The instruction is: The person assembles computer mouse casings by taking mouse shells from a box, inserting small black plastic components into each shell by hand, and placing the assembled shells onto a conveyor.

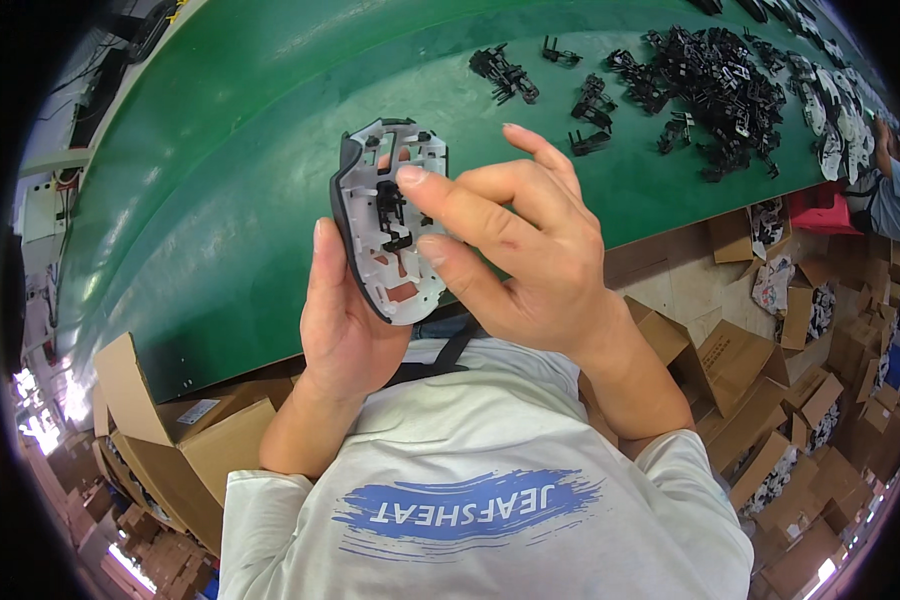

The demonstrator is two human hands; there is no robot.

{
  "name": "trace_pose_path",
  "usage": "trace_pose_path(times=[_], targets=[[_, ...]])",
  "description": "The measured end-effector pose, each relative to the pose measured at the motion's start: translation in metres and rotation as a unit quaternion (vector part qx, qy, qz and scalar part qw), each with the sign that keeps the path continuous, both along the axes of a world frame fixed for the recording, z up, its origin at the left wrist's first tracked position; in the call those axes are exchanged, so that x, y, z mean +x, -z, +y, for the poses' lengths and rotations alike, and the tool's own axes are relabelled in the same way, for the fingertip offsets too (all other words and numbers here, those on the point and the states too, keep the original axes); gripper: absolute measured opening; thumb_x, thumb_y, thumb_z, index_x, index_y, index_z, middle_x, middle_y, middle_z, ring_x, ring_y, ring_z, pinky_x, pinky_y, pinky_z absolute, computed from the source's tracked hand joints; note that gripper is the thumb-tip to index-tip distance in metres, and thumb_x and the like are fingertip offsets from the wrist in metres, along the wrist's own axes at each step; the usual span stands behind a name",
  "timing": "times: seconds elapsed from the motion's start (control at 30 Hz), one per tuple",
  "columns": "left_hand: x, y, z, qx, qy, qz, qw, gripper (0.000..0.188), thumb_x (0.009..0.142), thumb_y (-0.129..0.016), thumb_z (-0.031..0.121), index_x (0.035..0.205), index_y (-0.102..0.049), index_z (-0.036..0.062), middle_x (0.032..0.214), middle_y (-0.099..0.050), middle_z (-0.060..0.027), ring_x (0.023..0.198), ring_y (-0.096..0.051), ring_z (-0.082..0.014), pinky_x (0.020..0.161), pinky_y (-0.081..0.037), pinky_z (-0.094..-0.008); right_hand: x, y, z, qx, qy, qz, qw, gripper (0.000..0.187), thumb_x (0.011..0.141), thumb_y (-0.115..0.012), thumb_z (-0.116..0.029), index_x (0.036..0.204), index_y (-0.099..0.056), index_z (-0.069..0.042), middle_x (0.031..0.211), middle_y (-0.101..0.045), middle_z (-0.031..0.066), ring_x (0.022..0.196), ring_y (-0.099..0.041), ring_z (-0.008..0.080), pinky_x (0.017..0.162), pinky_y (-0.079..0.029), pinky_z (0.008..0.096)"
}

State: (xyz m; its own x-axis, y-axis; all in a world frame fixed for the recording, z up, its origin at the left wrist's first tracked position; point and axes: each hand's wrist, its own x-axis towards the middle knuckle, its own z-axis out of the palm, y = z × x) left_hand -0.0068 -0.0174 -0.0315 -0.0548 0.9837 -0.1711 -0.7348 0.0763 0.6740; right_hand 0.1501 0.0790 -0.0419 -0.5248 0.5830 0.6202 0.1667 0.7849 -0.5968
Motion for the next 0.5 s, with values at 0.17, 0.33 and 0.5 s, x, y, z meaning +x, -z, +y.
trace_pose_path(times=[0.17,0.33,0.5], targets=[[0.0005,0.002,-0.004,-0.015,0.002,-0.009,1.0,0.06,0.119,-0.029,0.045,0.164,-0.032,0.0056,0.154,-0.051,-0.009,0.141,-0.051,-0.019,0.118,-0.042,-0.0385,0.0028,-0.0003,0.0013,0.022,-0.006,-0.027,0.999,0.037,0.085,-0.084,-0.012,0.122,-0.081,-0.007,0.092,-0.07,0.0033,0.083,-0.066,0.0178,0.114,-0.046,0.0597],[-0.0031,0.0071,-0.0082,-0.01,0.014,0.014,1.0,0.062,0.118,-0.029,0.046,0.165,-0.029,0.005,0.156,-0.049,-0.0095,0.144,-0.049,-0.0197,0.12,-0.04,-0.0391,0.0021,-0.0028,0.0002,0.032,-0.012,-0.066,0.997,0.038,0.085,-0.084,-0.013,0.122,-0.082,-0.009,0.095,-0.069,0.0042,0.086,-0.066,0.0184,0.115,-0.045,0.0587],[-0.0011,0.003,-0.0077,0.0,0.01,0.004,1.0,0.067,0.118,-0.031,0.049,0.167,-0.025,0.004,0.16,-0.045,-0.011,0.146,-0.047,-0.0202,0.121,-0.038,-0.0395,-0.0002,0.0006,-0.0024,0.015,0.016,-0.017,1.0,0.038,0.086,-0.084,-0.015,0.123,-0.082,-0.01,0.095,-0.069,0.0058,0.092,-0.067,0.0206,0.115,-0.044,0.0597]])
